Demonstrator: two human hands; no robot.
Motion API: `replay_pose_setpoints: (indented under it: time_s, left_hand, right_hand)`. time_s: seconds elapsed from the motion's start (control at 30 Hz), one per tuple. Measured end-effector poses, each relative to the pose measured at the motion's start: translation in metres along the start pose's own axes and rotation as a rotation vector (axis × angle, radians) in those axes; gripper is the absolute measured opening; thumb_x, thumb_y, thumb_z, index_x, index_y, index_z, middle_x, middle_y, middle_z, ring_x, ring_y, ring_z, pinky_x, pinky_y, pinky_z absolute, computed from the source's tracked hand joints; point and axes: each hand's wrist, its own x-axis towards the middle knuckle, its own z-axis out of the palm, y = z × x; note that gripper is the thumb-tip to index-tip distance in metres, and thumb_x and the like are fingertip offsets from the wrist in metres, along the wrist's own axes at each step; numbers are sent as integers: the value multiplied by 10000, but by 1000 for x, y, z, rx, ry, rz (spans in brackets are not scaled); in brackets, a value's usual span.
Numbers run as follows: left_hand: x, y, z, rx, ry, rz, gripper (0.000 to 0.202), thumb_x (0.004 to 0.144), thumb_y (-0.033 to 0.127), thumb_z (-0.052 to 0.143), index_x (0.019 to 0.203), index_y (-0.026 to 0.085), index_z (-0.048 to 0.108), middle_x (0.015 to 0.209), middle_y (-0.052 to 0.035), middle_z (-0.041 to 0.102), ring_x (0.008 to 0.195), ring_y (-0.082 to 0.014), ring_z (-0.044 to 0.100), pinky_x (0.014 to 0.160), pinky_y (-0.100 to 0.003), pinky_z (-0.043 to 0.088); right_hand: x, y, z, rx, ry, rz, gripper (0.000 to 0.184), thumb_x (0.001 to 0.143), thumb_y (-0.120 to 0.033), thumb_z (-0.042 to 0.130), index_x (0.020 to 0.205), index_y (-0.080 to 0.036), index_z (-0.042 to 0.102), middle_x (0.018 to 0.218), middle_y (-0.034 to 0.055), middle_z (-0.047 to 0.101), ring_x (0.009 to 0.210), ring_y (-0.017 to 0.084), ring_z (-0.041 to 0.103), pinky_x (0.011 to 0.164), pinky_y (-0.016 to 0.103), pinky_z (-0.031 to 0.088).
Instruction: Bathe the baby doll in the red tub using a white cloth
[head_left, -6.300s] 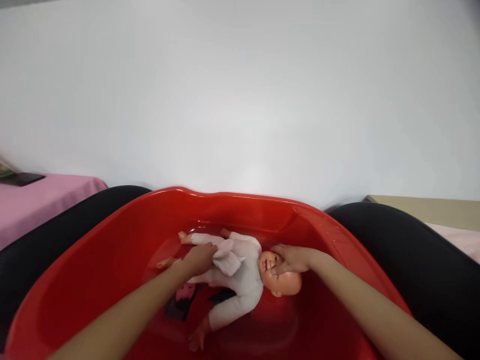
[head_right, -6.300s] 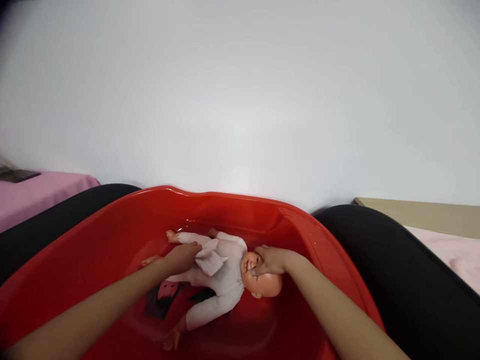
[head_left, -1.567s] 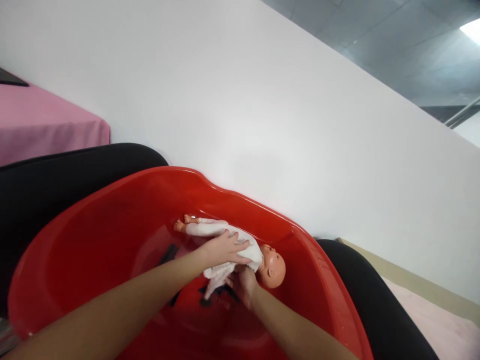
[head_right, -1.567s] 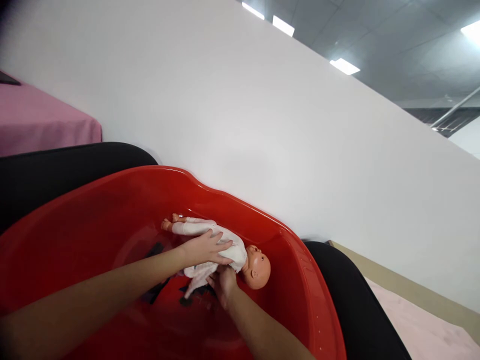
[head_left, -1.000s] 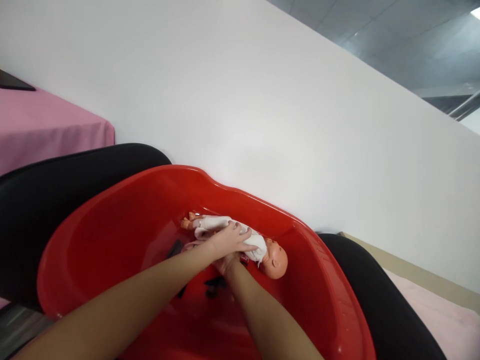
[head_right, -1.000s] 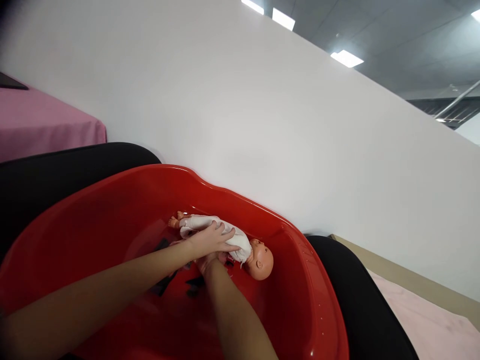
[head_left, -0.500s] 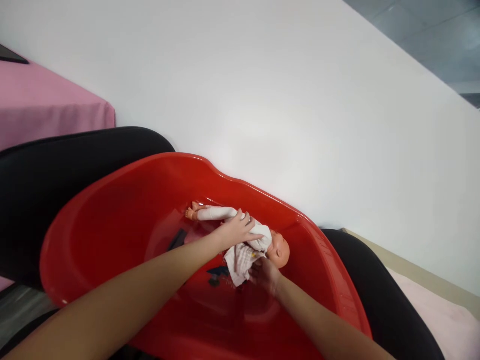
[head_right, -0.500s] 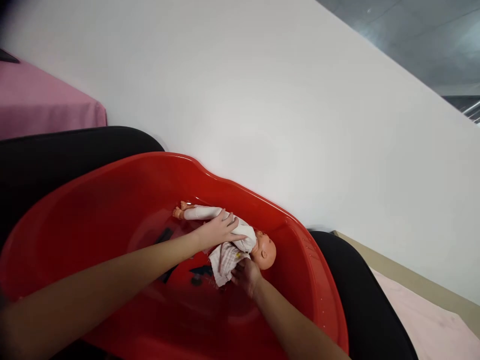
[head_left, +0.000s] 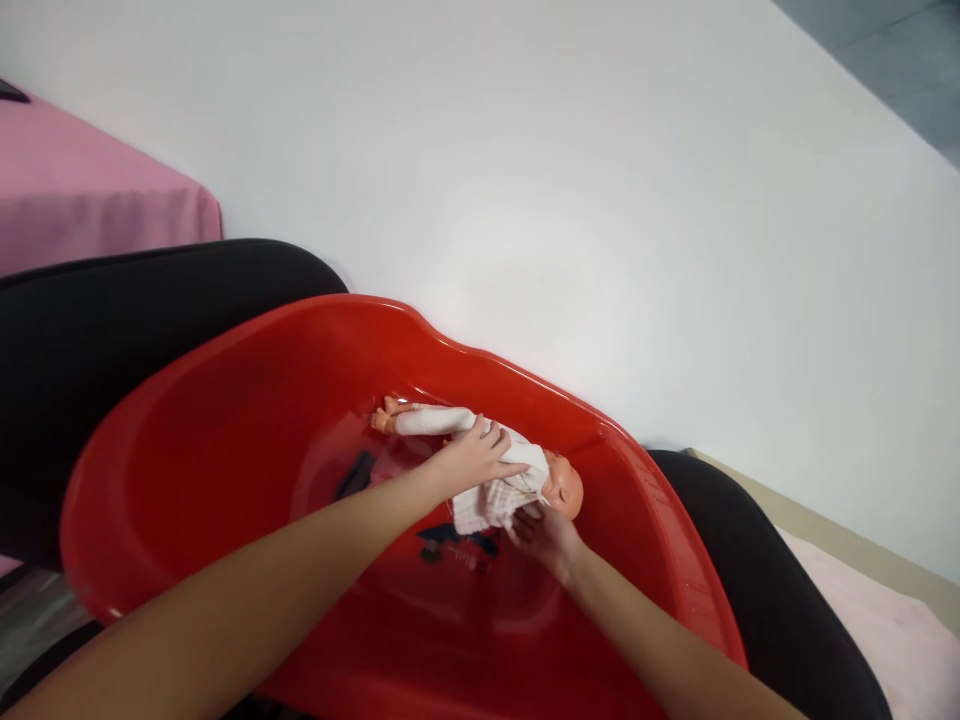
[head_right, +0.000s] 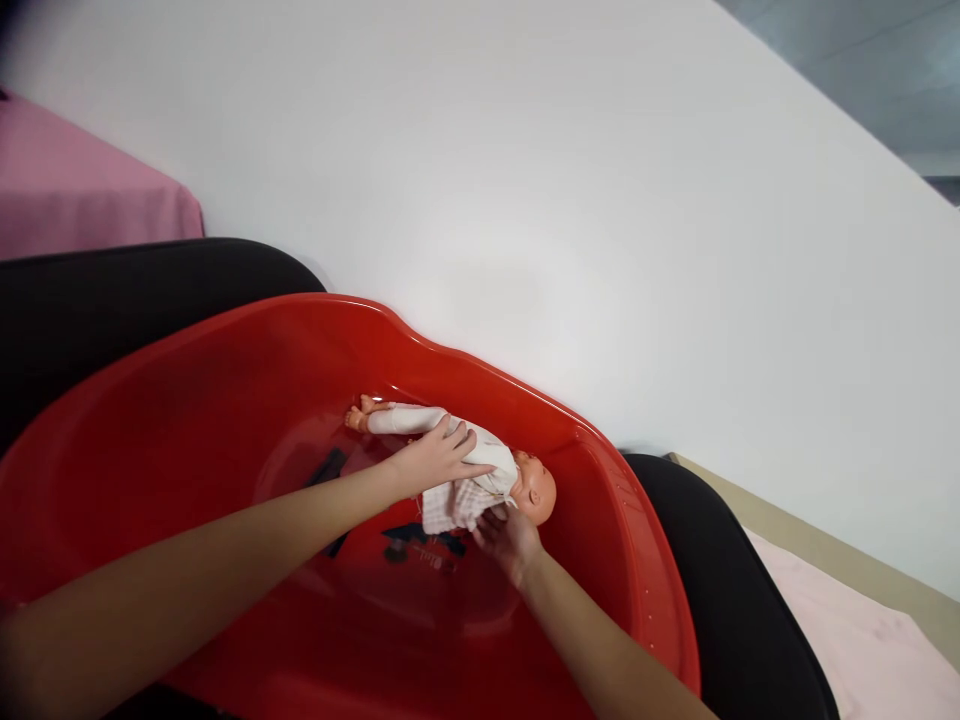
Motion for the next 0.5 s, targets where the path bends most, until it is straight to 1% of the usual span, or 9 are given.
replay_pose_setpoints:
  time_s: [0.07, 0.1, 0.17, 0.23, 0.4, 0.47, 0.5]
  left_hand:
    - [0, 0, -2, -13, -8, 4, 576, 1112, 317, 456, 1658, 499, 414, 1465, -163, 629, 1292, -398, 595, 1057, -615, 427]
    - [0, 0, -2, -17, -13, 8, 574, 1112, 323, 457, 1659, 490, 416, 1468, -168, 626, 1289, -401, 595, 1053, -614, 429]
    - [0, 0, -3, -14, -13, 18, 563, 1116, 328, 443, 1658, 479, 423, 1476, -171, 621, 1292, -405, 596, 1052, -617, 430]
    - [-1, 1, -1, -7, -1, 25, 558, 1122, 315, 423, 1653, 488, 427, 1472, -165, 625, 1283, -402, 605, 1045, -619, 437]
    - [-2, 2, 7, -38, 34, 6, 558, 1106, 325, 491, 1633, 507, 457, 1456, -161, 634, 1262, -404, 619, 1044, -618, 440]
    - [-2, 3, 9, -56, 51, -3, 557, 1095, 325, 525, 1620, 504, 480, 1455, -165, 632, 1264, -402, 615, 1046, -615, 438]
    - [-2, 3, 9, -59, 61, -8, 556, 1093, 327, 530, 1618, 504, 484, 1457, -168, 630, 1258, -401, 616, 1044, -615, 438]
  right_hand:
    - [-9, -7, -25, -1, 68, 4, 207, 1067, -292, 472, 947, -224, 626, 960, 61, 687, 824, 183, 677, 788, 333, 576]
    - [-12, -9, -33, 2, 91, 7, 209, 1067, -288, 473, 953, -219, 634, 967, 65, 692, 822, 185, 675, 781, 333, 571]
    - [-14, -11, -41, 4, 102, 4, 195, 1058, -270, 483, 964, -214, 645, 971, 69, 701, 817, 188, 673, 771, 330, 563]
    - [-12, -8, -36, 9, 91, 6, 172, 1043, -256, 505, 956, -209, 646, 940, 62, 698, 802, 188, 667, 762, 325, 555]
    - [6, 2, 2, 38, 49, -11, 170, 1017, -241, 535, 884, -182, 623, 771, 42, 619, 750, 196, 642, 741, 326, 527]
    - [7, -1, 8, 49, 40, -33, 182, 1024, -245, 526, 874, -186, 610, 753, 35, 601, 738, 194, 633, 741, 327, 522]
    - [5, -4, 7, 52, 36, -43, 175, 1024, -246, 528, 878, -190, 608, 766, 37, 612, 742, 193, 635, 747, 326, 526]
